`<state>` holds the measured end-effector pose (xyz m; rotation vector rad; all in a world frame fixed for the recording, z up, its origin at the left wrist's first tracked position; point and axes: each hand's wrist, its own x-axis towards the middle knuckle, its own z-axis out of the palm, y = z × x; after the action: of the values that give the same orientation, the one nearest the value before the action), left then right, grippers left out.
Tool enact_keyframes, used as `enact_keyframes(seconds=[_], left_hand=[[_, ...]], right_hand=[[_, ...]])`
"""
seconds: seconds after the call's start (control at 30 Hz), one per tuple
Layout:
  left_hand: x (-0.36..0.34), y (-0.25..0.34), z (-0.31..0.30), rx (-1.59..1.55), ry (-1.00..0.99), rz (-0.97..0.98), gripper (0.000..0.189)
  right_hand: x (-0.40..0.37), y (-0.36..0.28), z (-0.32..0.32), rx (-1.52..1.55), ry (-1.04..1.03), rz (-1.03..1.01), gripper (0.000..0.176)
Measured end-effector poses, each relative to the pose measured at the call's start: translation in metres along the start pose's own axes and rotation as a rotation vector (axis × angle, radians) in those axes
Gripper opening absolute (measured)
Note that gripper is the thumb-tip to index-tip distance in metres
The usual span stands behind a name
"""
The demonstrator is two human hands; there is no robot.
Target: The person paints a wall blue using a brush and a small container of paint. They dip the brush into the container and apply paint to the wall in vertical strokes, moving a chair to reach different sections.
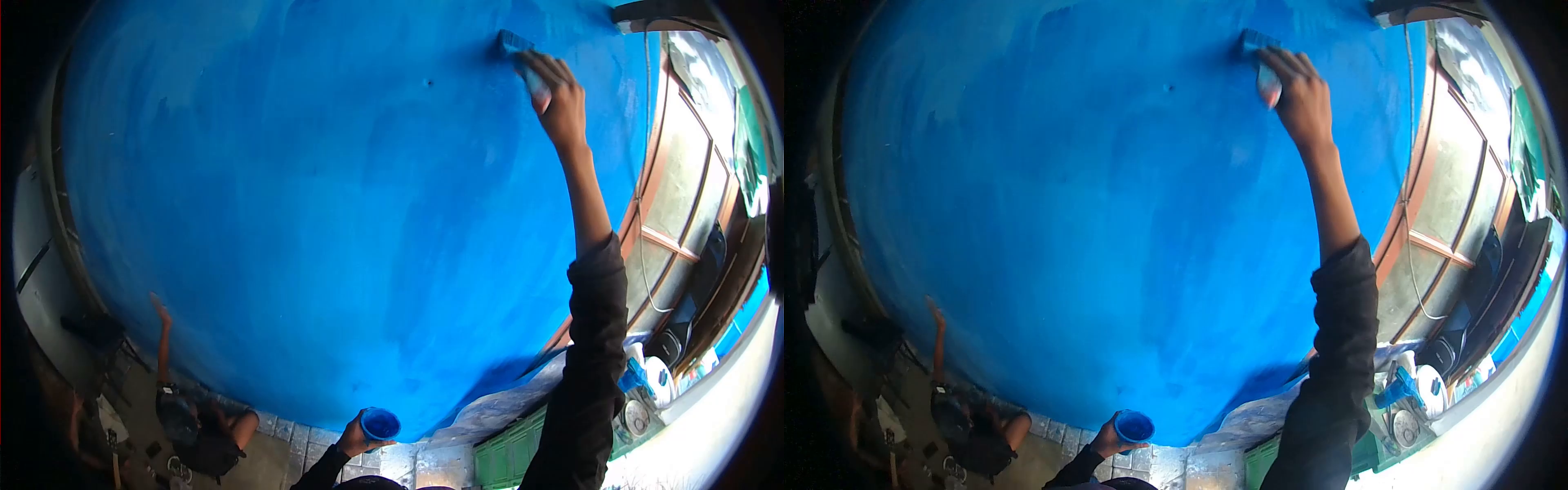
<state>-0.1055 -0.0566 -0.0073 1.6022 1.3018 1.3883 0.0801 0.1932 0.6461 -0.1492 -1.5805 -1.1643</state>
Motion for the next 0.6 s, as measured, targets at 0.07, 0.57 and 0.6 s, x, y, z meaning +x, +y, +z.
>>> enact_keyframes(seconds=[0.07, 0.57, 0.6], left_hand=[[-0.011, -0.007, 0.000, 0.011, 0.028, -0.022, 0.090], [-0.009, 0.024, -0.040, 0.083, 0.240, 0.171, 0.101], [-0.017, 0.026, -0.043, 0.093, 0.293, 0.128, 0.104]], right_hand=[[-0.032, -0.022, 0.004, -0.006, -0.106, -0.032, 0.049], [-0.455, -0.315, -0.102, 0.443, -0.577, 0.400, 0.034], [-0.468, -0.337, -0.112, 0.504, -0.654, 0.556, 0.034]])
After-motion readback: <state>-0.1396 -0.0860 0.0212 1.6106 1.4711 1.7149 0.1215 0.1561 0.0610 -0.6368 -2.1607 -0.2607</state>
